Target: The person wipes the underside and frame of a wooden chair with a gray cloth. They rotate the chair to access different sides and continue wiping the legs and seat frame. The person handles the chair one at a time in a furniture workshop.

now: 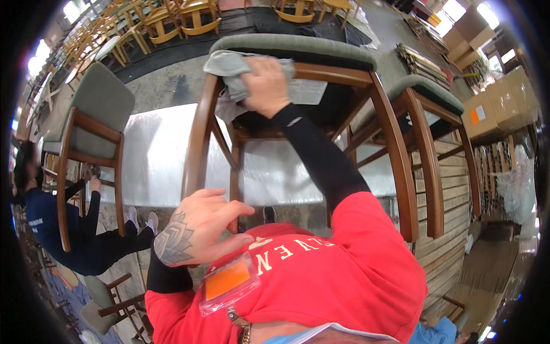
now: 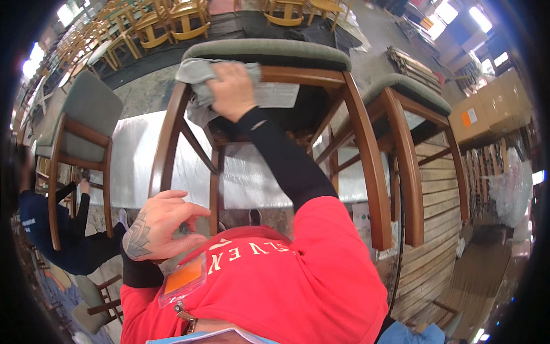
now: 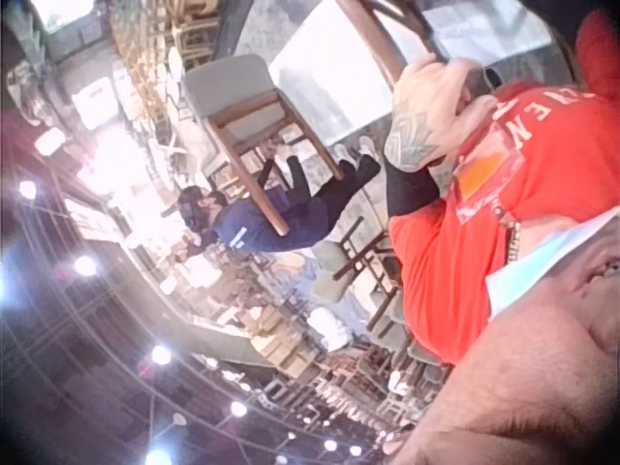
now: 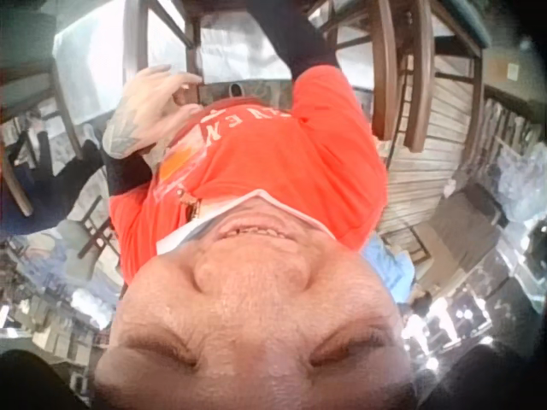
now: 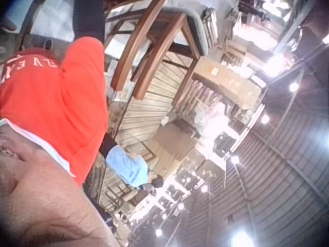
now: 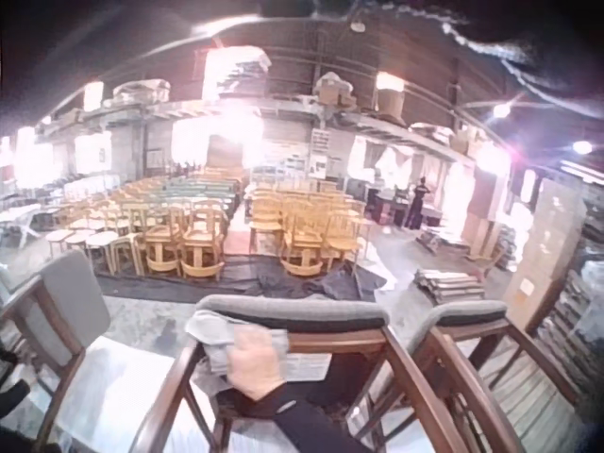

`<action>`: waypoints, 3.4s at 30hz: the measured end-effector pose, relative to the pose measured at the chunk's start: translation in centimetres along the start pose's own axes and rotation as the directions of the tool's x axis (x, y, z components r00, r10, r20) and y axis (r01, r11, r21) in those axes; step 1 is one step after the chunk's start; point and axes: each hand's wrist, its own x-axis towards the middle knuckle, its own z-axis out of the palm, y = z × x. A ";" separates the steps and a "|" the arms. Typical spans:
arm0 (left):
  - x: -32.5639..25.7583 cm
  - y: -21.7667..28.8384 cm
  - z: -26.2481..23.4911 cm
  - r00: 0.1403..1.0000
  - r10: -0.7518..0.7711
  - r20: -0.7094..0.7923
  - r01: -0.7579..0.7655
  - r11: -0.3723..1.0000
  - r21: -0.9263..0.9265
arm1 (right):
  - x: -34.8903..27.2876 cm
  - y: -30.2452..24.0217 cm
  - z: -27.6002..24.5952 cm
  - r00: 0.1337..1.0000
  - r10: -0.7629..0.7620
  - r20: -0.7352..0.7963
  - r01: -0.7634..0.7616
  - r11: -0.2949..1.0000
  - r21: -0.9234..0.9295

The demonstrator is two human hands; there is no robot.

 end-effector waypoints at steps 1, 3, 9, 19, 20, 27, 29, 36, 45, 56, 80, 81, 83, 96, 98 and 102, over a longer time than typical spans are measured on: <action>-0.2 0.1 0.1 1.000 -0.027 0.004 0.027 1.000 0.010 | -1.9 1.6 -1.7 0.990 0.131 0.051 -0.124 0.985 -0.122; -0.2 0.1 0.2 0.999 -0.044 0.014 0.043 0.999 0.026 | -5.8 6.0 -6.4 0.964 0.243 -0.109 -0.265 0.918 -0.295; 0.9 0.6 0.0 0.995 -0.041 0.087 0.038 0.998 0.041 | -6.4 5.9 -6.6 0.793 0.562 -0.235 -0.609 0.732 -0.305; 0.4 0.5 0.2 0.996 -0.075 0.040 0.074 0.996 0.043 | -9.8 8.3 -7.8 0.923 0.352 -0.157 -0.384 0.878 -0.286; 0.5 0.5 0.2 0.996 -0.081 0.036 0.080 0.996 0.035 | -11.5 8.5 -7.1 0.910 0.342 -0.233 -0.401 0.867 -0.295; 1.0 0.4 0.1 0.999 -0.040 0.014 0.040 0.998 0.040 | -21.2 7.9 -1.9 0.026 0.989 -0.143 -0.280 0.145 0.949; 0.8 0.7 0.2 0.995 -0.097 0.023 0.096 0.994 0.054 | -18.0 7.1 -1.2 0.163 0.898 -0.409 -0.568 0.424 0.705; 0.9 0.6 0.5 0.991 -0.129 0.020 0.128 0.991 0.036 | -7.6 3.9 -1.3 0.106 0.949 -0.297 -0.257 0.315 0.914; 1.6 0.8 0.2 0.997 -0.076 -0.001 0.076 0.996 0.037 | -16.9 13.0 -4.6 0.227 0.942 0.247 0.262 -0.303 0.916; 1.3 1.2 0.1 0.992 -0.122 0.012 0.122 0.992 0.022 | -15.1 11.3 -4.2 -0.092 0.957 0.274 0.082 -0.267 0.960; 1.0 0.9 0.0 0.981 -0.188 0.044 0.189 0.982 -0.008 | -16.3 12.6 -7.4 0.437 0.848 -0.298 -0.771 0.524 0.361; 1.1 1.0 0.0 0.981 -0.185 0.048 0.186 0.983 -0.005 | -16.5 13.2 -7.3 0.373 0.880 -0.294 -0.857 0.448 0.253; 1.3 0.9 -0.1 0.986 -0.157 0.051 0.158 0.987 0.000 | -17.4 15.0 -7.7 0.343 0.875 -0.341 -0.784 0.467 0.409; 1.4 0.8 -0.3 0.994 -0.111 -0.019 0.112 0.994 0.016 | -19.0 14.2 -8.7 0.395 0.813 -0.428 -0.857 0.493 0.147; 1.0 0.7 -0.1 0.992 -0.120 -0.034 0.120 0.993 0.005 | -18.6 14.3 -8.1 0.202 0.904 -0.376 -0.818 0.366 0.443; 0.6 0.3 0.5 0.990 -0.127 -0.068 0.125 0.991 -0.038 | -17.2 14.2 -6.9 0.111 0.939 -0.324 -0.828 0.268 0.492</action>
